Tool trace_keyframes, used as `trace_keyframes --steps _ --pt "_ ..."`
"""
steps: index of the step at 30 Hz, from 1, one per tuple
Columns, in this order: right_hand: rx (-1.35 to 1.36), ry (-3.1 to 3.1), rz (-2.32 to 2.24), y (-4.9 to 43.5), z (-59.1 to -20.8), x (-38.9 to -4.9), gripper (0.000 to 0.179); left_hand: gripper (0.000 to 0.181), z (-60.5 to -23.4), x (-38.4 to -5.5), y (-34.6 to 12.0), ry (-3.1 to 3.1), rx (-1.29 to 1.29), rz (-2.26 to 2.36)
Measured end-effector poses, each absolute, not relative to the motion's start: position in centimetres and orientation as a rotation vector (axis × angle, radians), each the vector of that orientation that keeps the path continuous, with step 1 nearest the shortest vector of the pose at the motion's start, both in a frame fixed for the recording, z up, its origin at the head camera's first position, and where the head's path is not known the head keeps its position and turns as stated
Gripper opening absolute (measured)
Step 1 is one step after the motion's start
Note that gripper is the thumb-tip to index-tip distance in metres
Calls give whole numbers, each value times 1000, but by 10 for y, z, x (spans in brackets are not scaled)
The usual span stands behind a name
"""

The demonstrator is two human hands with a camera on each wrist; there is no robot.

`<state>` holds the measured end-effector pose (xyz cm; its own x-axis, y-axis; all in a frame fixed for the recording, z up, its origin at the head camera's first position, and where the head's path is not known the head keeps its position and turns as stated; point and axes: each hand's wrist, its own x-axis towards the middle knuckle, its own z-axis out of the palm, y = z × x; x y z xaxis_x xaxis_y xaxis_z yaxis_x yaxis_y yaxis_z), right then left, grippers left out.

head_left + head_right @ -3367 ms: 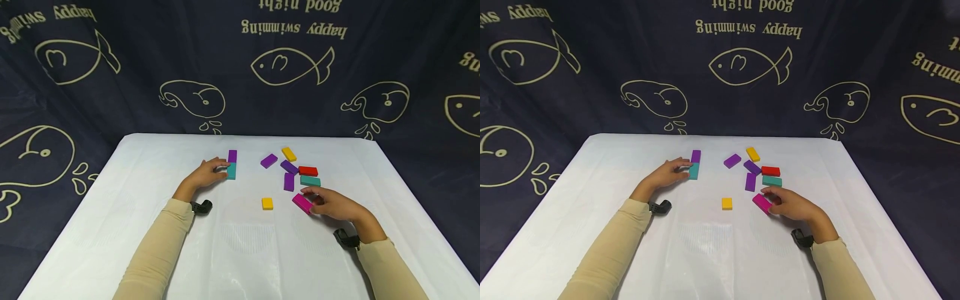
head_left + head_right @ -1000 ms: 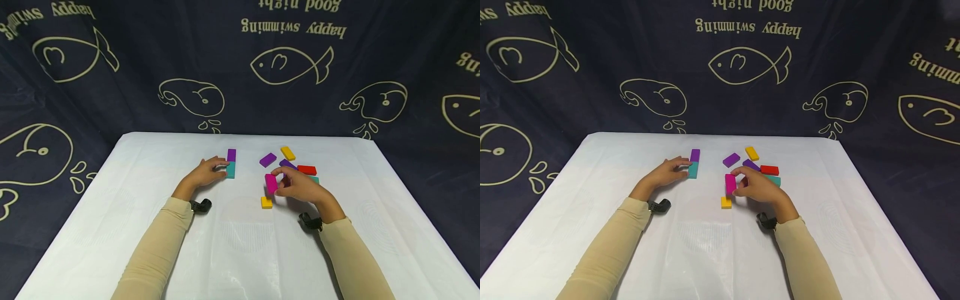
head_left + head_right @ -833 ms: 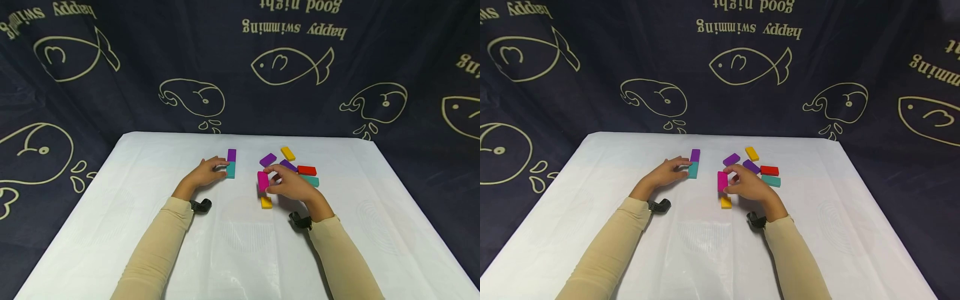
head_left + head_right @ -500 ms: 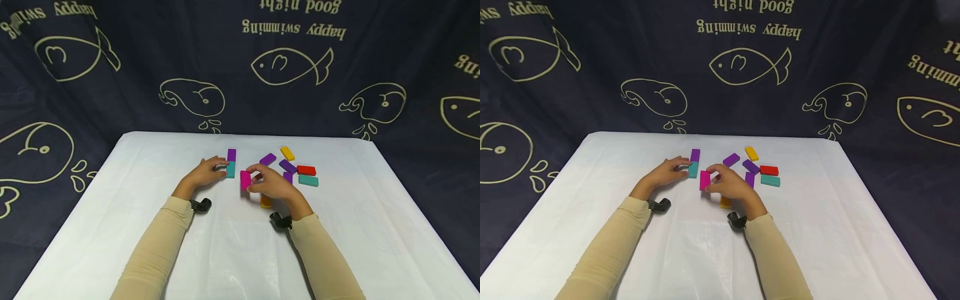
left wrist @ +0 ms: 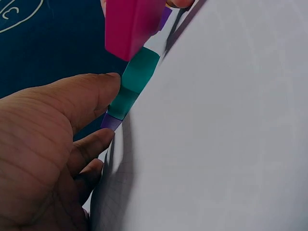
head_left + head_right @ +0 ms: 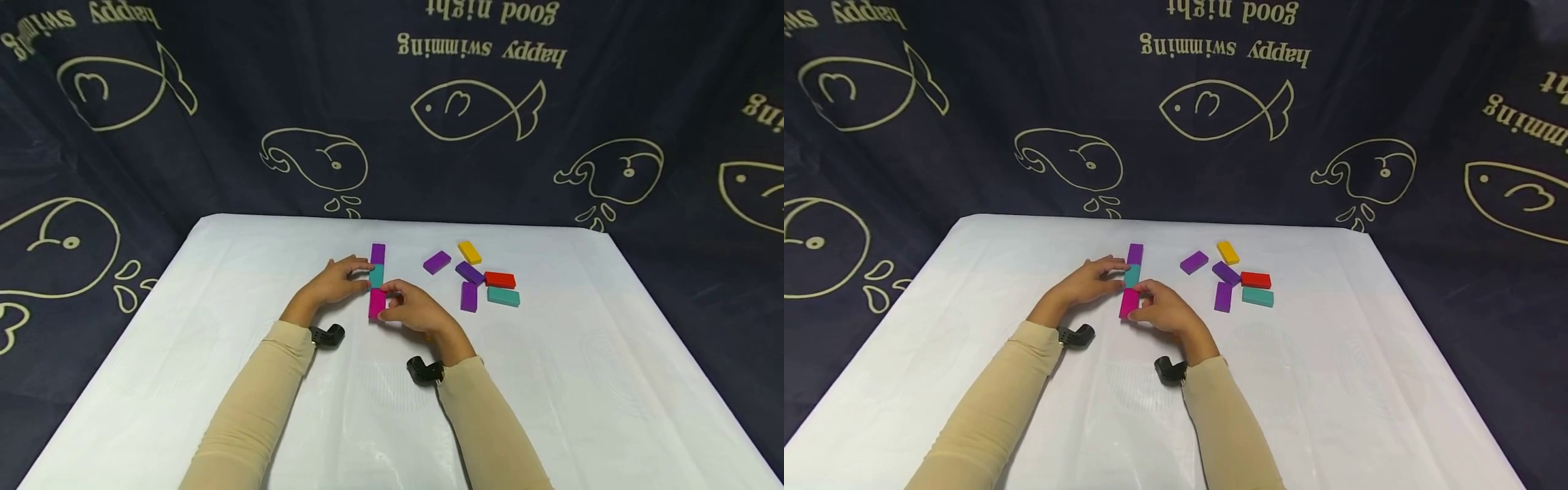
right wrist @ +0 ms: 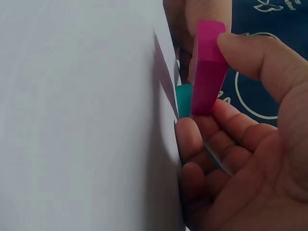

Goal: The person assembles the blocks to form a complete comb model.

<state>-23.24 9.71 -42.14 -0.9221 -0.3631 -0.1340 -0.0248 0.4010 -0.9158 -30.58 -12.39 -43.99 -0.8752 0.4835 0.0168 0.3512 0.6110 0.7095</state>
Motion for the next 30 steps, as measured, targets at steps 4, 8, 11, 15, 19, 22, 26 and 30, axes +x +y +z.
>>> trace_keyframes --steps 4,8,11,15,19,22,26,30 --pt "-313 2371 -1521 94 -425 -233 49 45 -440 -305 -125 2660 696 1119" --pt "-324 2446 -1459 91 -427 -233 50 45 -439 -304 -125 2659 697 1119" --pt "-340 2513 -1383 87 -428 -232 51 44 -439 -303 -125 2659 695 1116" --pt "-354 2581 -1290 84 -428 -232 53 44 -438 -303 -124 2659 699 1116" --pt "-357 2624 -1224 83 -427 -232 55 44 -437 -303 -124 2657 717 1124" --pt "-371 2643 -1200 82 -426 -232 57 44 -437 -303 -124 2657 722 1125" --pt "-382 2652 -1234 82 -426 -233 55 44 -436 -303 -125 2656 723 1129" --pt "-380 2649 -1282 83 -429 -235 49 44 -435 -303 -125 2652 727 1134"
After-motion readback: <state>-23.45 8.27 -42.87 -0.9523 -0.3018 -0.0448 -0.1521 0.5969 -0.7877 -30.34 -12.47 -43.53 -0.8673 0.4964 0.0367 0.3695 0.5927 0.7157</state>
